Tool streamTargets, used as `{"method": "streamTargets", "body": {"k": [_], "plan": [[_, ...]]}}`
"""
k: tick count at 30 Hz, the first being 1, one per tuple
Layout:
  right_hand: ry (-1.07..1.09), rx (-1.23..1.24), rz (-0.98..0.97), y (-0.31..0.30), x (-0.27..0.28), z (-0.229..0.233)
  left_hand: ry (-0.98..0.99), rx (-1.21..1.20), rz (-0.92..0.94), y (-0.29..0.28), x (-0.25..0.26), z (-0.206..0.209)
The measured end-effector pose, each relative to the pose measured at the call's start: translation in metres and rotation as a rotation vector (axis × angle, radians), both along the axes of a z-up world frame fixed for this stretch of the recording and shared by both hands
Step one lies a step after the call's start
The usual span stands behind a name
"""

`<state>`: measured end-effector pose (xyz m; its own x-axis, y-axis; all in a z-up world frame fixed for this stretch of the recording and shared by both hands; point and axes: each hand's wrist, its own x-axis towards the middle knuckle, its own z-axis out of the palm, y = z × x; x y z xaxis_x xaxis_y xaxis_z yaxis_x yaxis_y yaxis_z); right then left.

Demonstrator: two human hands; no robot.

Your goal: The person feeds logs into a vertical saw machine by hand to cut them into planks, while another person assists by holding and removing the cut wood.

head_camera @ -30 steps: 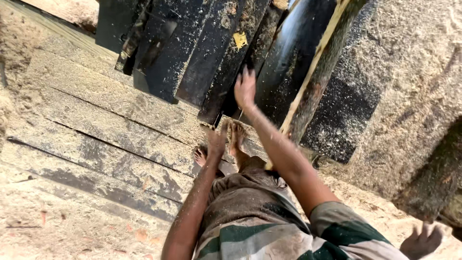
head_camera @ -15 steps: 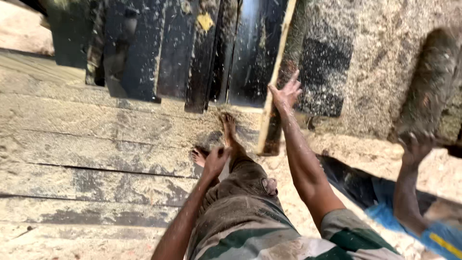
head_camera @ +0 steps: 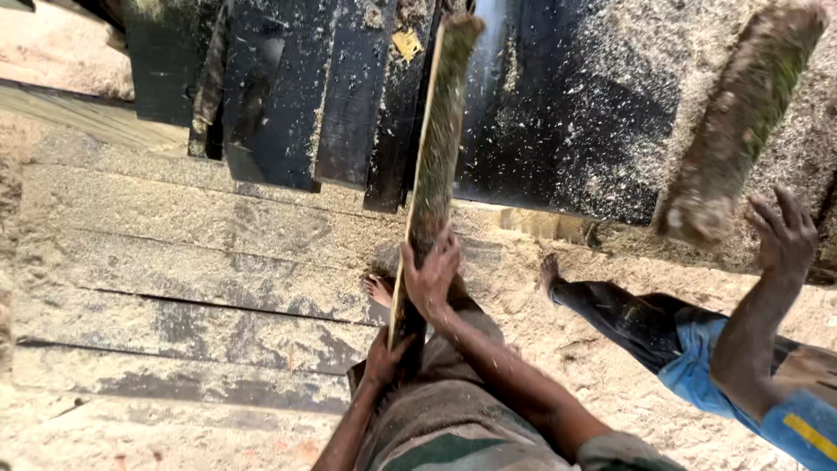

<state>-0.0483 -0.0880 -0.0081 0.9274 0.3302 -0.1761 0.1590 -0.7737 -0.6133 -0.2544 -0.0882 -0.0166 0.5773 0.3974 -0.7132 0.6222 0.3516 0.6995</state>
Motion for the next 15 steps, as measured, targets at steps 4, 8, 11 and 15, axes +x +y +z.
{"method": "streamTargets", "body": {"k": [4, 8, 11, 15], "plan": [[-0.107, -0.048, 0.018, 0.028, 0.031, -0.02, 0.15, -0.037, 0.005, 0.021, 0.034, -0.013], [-0.112, -0.065, 0.011, 0.049, 0.059, -0.027, 0.043, 0.137, -0.006, 0.047, 0.061, -0.005], [-0.128, -0.045, 0.01, 0.059, 0.084, -0.03, -0.004, 0.01, 0.041, 0.06, 0.086, 0.005], [-0.204, -0.033, -0.007, 0.099, 0.174, -0.049, 0.078, -0.067, 0.045, 0.098, 0.169, -0.004]]}}
